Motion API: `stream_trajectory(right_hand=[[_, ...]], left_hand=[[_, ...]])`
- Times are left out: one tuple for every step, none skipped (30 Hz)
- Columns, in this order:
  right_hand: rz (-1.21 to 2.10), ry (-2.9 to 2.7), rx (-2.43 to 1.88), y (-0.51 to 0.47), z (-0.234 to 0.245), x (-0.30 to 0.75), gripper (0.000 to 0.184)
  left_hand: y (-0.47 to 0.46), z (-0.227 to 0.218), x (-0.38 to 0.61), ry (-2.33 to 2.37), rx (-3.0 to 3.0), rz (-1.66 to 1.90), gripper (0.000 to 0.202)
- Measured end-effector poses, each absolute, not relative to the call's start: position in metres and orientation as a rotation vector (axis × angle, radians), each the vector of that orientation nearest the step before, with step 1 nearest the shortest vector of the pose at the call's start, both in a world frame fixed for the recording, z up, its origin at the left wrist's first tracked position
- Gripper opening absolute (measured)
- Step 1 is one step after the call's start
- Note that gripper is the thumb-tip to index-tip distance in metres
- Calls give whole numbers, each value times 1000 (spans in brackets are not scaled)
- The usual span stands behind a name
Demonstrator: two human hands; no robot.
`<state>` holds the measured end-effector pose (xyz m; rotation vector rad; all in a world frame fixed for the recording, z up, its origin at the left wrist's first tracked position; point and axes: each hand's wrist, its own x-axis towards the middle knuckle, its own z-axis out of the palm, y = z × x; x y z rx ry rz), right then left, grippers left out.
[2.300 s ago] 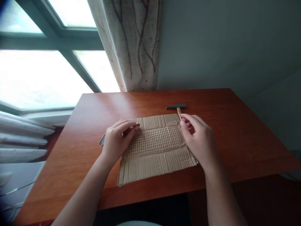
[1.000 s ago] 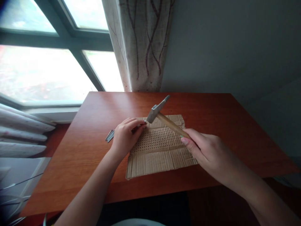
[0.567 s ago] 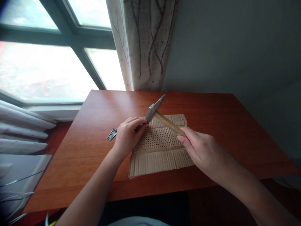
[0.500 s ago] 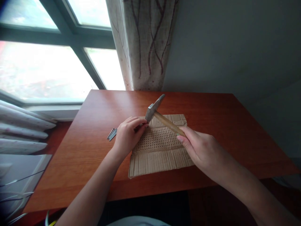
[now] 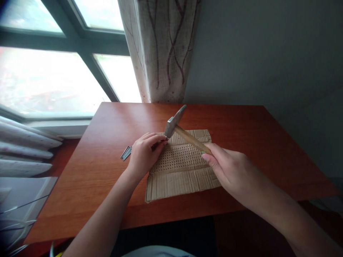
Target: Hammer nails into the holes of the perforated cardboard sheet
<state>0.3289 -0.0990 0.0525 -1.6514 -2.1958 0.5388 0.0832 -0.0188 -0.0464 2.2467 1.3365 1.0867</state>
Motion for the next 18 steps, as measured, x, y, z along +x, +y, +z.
stream_trajectory(right_hand=[[526,-2184,-1651,-100,53,329,27],[514,-2175,-1650,-100,53,329,27],[507,-2170,-1645,-101,53,330,27],[508,-2172,-1640,-101,53,330,27],[519,-2179,-1639,-101,52,330,28],[536,-2189,-1639,-101,52,330,28],[550,-2198,-1642,-101,52,329,28],[552,-2198,-1646,-100,52,329,28],[540,-2192,-1651,-100,52,329,28],[521,-2184,-1655,-100,52,329,28],[500,-2177,-1655,-100,52,328,28],[486,-2173,-1655,-100,53,328,28],[484,-2173,-1655,-100,53,328,28],[496,-2179,-1652,-100,53,327,27],[513,-2185,-1650,-100,52,327,27],[528,-2188,-1647,-100,52,327,26],[535,-2187,-1648,-100,51,327,26],[536,-2183,-1652,-100,50,328,25]], left_hand=[[-19,-46,83,1336,2246,1098,11],[-18,-46,83,1336,2244,1106,11],[-18,-46,83,1335,2244,1110,11],[-18,-46,83,1333,2245,1108,11],[-18,-46,83,1333,2245,1102,11],[-18,-46,83,1333,2245,1095,11],[-18,-46,83,1332,2243,1092,11],[-18,-46,83,1331,2241,1094,10],[-18,-46,83,1330,2237,1101,10],[-18,-47,83,1328,2234,1110,9],[-18,-47,83,1325,2232,1118,9],[-18,-48,84,1321,2231,1123,9],[-18,-48,84,1319,2230,1123,9],[-18,-48,84,1317,2229,1119,10],[-19,-48,83,1316,2226,1111,10],[-19,-47,83,1313,2221,1102,10],[-20,-46,83,1308,2214,1091,10],[-21,-45,82,1300,2202,1081,10]])
